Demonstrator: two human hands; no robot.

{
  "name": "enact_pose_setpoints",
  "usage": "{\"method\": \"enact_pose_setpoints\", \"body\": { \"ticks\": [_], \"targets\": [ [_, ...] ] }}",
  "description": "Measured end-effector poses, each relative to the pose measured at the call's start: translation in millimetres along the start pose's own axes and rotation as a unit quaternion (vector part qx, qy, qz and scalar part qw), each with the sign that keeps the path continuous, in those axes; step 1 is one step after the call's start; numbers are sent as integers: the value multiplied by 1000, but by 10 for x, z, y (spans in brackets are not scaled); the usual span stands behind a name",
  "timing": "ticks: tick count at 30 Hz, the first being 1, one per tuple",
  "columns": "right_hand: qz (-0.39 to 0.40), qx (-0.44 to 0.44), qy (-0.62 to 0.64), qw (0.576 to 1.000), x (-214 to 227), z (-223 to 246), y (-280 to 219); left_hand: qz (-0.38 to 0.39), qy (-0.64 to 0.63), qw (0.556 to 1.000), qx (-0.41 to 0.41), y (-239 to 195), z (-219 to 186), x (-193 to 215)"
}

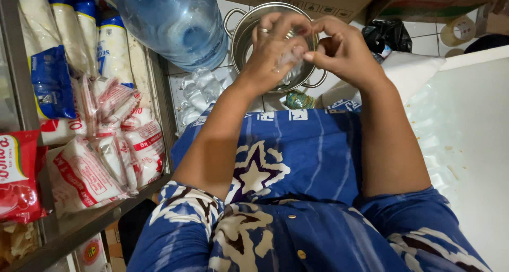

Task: The person fills small plastic bags with water from a cup and ties each bag shut with a rubber band.

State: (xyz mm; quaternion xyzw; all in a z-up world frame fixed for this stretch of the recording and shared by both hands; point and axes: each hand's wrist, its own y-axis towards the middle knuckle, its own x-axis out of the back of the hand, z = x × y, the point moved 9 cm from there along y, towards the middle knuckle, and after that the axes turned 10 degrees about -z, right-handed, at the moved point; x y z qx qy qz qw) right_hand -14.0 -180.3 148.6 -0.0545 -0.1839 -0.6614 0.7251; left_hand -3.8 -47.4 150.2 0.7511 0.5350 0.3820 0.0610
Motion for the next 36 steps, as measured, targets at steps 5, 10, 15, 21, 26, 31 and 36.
{"method": "enact_pose_setpoints", "body": {
  "ticks": [5,10,15,21,26,31,36],
  "targets": [
    [86,25,108,990,-56,143,-135,61,-21,996,-66,-11,-495,88],
    [76,99,40,991,71,868,-366,96,-24,989,-106,34,-1242,404],
    [35,229,-58,971,213,1493,-860,142,-15,976,-162,-102,-1922,681],
    [-101,400,-158,897,357,1503,-1413,195,-153,965,-80,-360,-2424,768],
    [-274,-29,50,960,456,-797,-1746,214,-230,944,103,-600,-2517,660],
    [-10,90,576,812,-1193,1993,-1238,37,-313,938,146,-670,-2383,427],
    [117,252,-22,960,-1891,199,-2516,-6,-161,958,237,-728,-1859,202]
  ]
}}
